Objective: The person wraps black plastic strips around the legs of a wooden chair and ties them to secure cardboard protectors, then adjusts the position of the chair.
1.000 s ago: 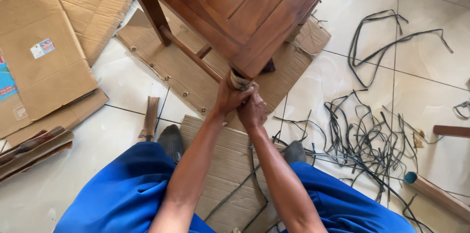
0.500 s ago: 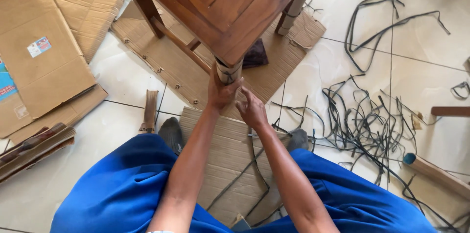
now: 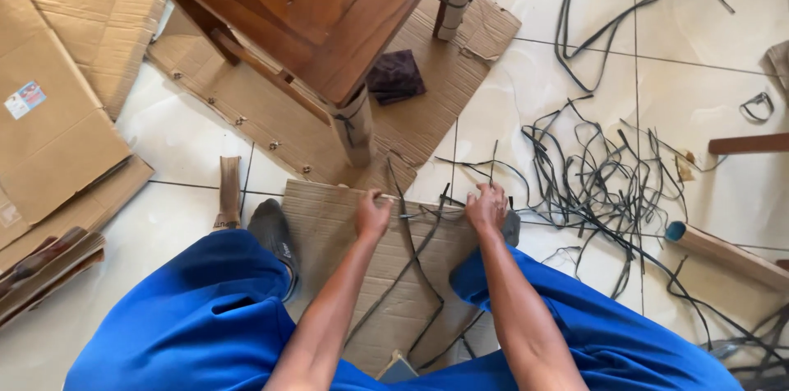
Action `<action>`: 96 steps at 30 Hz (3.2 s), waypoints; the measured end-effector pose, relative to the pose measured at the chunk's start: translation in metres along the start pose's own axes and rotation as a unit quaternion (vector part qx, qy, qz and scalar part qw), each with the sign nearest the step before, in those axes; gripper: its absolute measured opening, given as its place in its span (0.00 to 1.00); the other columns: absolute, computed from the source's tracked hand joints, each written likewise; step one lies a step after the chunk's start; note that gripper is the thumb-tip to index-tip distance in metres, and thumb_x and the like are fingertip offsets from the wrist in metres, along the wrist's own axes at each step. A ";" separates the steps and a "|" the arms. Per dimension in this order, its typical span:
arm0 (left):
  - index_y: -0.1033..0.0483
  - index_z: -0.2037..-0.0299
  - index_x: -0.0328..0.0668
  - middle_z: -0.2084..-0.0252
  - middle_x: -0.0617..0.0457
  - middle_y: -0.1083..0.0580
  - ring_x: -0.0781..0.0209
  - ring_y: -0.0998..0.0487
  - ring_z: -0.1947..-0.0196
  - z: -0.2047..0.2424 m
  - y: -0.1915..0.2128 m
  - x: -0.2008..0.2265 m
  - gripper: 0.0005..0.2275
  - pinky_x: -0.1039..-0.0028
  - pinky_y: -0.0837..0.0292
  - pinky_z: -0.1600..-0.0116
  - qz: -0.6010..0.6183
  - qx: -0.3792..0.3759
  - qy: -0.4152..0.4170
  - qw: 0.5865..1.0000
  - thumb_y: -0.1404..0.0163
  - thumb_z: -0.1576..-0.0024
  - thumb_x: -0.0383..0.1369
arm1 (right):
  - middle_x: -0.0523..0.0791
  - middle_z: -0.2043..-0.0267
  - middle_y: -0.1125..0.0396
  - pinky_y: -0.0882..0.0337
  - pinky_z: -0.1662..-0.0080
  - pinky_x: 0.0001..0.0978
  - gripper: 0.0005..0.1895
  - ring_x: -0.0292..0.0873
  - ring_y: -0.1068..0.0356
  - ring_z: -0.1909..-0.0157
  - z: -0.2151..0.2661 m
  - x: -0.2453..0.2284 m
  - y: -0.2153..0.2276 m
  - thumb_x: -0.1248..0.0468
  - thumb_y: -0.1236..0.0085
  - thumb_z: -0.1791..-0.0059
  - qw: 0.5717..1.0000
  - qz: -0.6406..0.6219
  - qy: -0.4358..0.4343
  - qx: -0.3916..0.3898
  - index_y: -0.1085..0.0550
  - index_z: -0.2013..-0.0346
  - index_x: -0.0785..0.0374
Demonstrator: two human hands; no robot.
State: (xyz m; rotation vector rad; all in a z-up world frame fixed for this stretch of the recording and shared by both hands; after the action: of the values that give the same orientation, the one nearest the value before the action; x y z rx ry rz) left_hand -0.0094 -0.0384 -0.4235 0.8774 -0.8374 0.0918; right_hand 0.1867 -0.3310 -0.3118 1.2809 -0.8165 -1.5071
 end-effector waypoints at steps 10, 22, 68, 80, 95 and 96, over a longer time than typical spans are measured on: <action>0.42 0.27 0.45 0.22 0.47 0.48 0.34 0.53 0.23 0.124 -0.007 0.126 0.33 0.35 0.49 0.27 -0.201 -0.219 -0.192 0.935 0.44 0.43 0.40 | 0.51 0.36 0.35 0.34 0.36 0.57 0.20 0.64 0.32 0.38 -0.022 0.031 -0.021 0.59 0.57 0.47 0.989 -0.147 -0.021 -0.025 0.23 0.45 0.54; 0.30 0.34 0.57 0.27 0.58 0.36 0.37 0.45 0.25 0.177 -0.047 0.131 0.27 0.34 0.47 0.29 -0.233 -0.385 -0.343 0.824 0.49 0.44 0.50 | 0.39 0.63 0.24 0.23 0.56 0.21 0.11 0.33 0.23 0.60 -0.027 -0.020 0.148 0.65 0.33 0.54 0.739 -0.655 -0.120 0.098 0.19 0.57 0.53; 0.19 0.54 0.59 0.54 0.55 0.22 0.49 0.21 0.51 -0.059 0.343 0.293 0.10 0.55 0.23 0.53 -0.327 0.033 -0.329 0.885 0.46 0.43 0.42 | 0.33 0.80 0.28 0.28 0.54 0.38 0.14 0.41 0.24 0.65 -0.086 -0.304 0.226 0.41 0.44 0.49 0.950 0.010 0.305 -0.064 0.22 0.62 0.43; 0.34 0.40 0.38 0.44 0.38 0.30 0.30 0.21 0.52 -0.085 0.285 0.272 0.17 0.44 0.24 0.54 -0.120 -0.015 -0.319 0.940 0.53 0.39 0.33 | 0.46 0.63 0.24 0.29 0.53 0.56 0.13 0.58 0.25 0.53 -0.025 -0.380 0.136 0.51 0.45 0.51 0.933 -0.115 0.318 -0.124 0.19 0.61 0.52; 0.28 0.52 0.41 0.68 0.45 0.24 0.49 0.15 0.64 -0.113 0.274 0.254 0.13 0.67 0.22 0.62 0.419 -0.245 -0.072 0.871 0.57 0.38 0.40 | 0.54 0.62 0.25 0.32 0.56 0.65 0.13 0.65 0.27 0.54 -0.028 -0.383 0.135 0.56 0.43 0.57 0.941 -0.120 0.286 -0.134 0.17 0.64 0.58; 0.25 0.54 0.39 0.74 0.51 0.28 0.51 0.16 0.69 -0.119 0.266 0.252 0.12 0.73 0.25 0.64 0.492 -0.259 -0.025 0.831 0.51 0.44 0.35 | 0.55 0.63 0.25 0.33 0.56 0.66 0.13 0.66 0.27 0.55 -0.025 -0.384 0.135 0.57 0.42 0.57 0.938 -0.128 0.293 -0.135 0.17 0.64 0.59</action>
State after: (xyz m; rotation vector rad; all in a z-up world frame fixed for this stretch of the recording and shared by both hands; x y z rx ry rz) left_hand 0.1311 0.1567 -0.1230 -0.1355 -1.2241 0.7134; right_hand 0.2391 -0.0083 -0.0682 1.5500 -0.0535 -1.2642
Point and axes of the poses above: each hand's wrist, its own z-axis away from the middle knuckle, its own y-axis out of the back of the hand, x = y × z, the point moved 9 cm from there along -z, towards the middle knuckle
